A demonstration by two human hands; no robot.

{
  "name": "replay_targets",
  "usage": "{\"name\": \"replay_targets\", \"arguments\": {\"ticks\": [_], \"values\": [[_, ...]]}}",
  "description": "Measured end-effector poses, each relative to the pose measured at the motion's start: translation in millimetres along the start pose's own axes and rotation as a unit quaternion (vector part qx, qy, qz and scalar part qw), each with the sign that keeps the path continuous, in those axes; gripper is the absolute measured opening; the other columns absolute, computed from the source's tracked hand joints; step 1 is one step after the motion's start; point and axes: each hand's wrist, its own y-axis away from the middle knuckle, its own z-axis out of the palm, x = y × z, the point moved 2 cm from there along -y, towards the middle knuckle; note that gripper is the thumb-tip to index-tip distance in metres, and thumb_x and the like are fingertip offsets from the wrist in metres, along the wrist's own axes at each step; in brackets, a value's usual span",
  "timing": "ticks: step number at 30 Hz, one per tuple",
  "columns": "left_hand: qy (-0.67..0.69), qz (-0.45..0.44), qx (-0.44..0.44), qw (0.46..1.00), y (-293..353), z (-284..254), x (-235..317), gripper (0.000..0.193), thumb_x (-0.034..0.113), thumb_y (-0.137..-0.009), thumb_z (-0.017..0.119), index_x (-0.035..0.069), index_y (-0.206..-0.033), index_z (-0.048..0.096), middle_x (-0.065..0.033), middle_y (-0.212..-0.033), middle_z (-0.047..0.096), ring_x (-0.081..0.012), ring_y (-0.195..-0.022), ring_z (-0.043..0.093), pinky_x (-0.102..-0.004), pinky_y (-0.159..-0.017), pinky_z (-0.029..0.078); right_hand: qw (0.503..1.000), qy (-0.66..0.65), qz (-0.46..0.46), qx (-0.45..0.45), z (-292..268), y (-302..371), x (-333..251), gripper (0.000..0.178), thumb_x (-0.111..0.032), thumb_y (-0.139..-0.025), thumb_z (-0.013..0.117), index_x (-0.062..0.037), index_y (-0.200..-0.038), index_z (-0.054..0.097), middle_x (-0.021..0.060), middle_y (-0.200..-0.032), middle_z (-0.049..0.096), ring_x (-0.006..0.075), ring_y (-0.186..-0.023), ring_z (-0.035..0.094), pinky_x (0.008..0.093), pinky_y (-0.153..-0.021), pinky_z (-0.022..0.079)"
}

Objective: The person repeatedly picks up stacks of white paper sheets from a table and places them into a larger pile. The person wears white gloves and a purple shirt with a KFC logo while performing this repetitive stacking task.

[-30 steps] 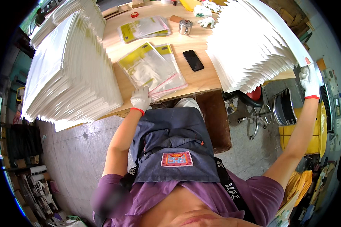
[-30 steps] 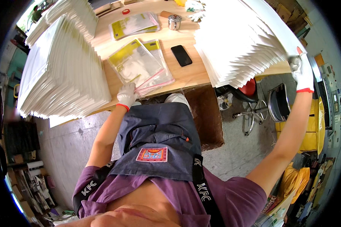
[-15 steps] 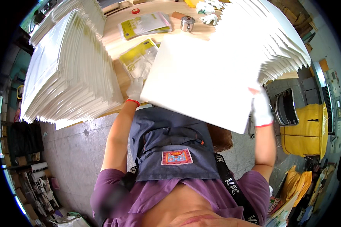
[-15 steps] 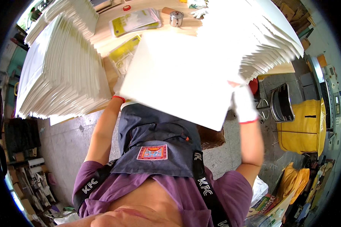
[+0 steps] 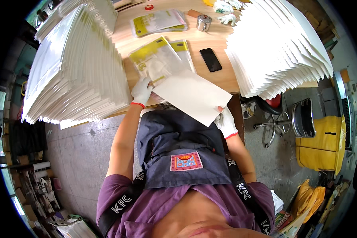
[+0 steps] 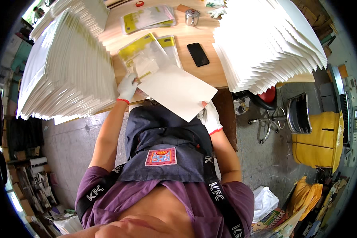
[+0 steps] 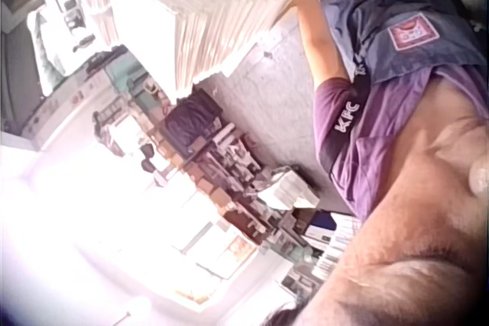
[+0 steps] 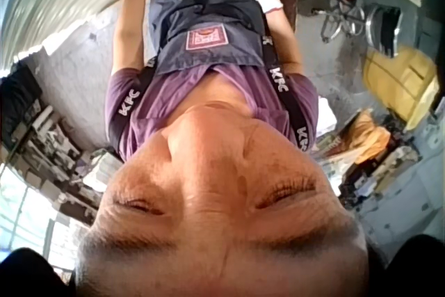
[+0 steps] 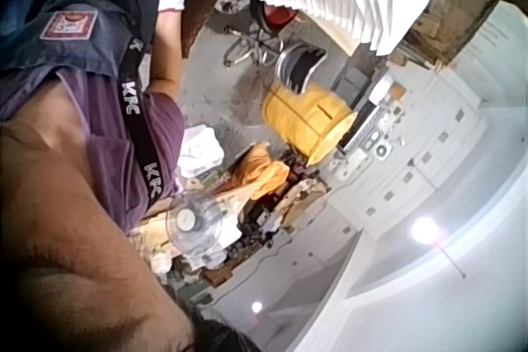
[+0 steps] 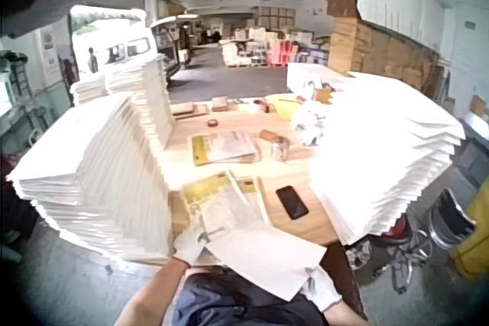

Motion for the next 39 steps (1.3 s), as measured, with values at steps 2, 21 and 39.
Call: {"name": "replay_targets", "arguments": {"ticks": [2, 21, 39], "values": [[0.105, 0.026, -0.02, 0.994, -6, -9, 7, 0.021, 0.004, -0.074, 0.052, 0.008, -0.094, 0.057, -0.011, -0.086, 0.053, -0.0259, -0.079, 0.054, -0.0348, -0.07, 0.045, 0.996, -0.031, -0.011, 0.088, 6, -2, 5, 0.031, -0.01, -0.088, 0.047, -0.0082, -0.119, 0.045, 0.0078, -0.094, 0.06, 0.0135, -0.053, 0.056, 0.0227, -0.04, 0.045], [0.954, -0.165, 0.008, 0.252, 22, 126, 31, 0.052, 0.043, -0.091, 0.04, 0.008, -0.13, 0.04, -0.0151, -0.124, 0.05, -0.0319, -0.111, 0.049, -0.0442, -0.092, 0.043, 0.997, 0.023, -0.076, 0.019, 73, 38, 20, 0.022, -0.02, -0.092, 0.052, -0.0046, -0.106, 0.046, 0.0068, -0.077, 0.056, 0.0164, -0.049, 0.058, 0.0295, -0.039, 0.049], [0.698, -0.42, -0.091, 0.573, 130, 112, 71, 0.021, 0.012, -0.092, 0.037, 0.007, -0.106, 0.052, -0.006, -0.093, 0.06, -0.0196, -0.08, 0.061, -0.0329, -0.064, 0.052, 0.978, -0.162, 0.132, 0.023, 83, -36, 109, 0.034, -0.02, -0.096, 0.039, -0.0015, -0.125, 0.039, 0.019, -0.104, 0.058, 0.0323, -0.089, 0.062, 0.0434, -0.079, 0.054]]}}
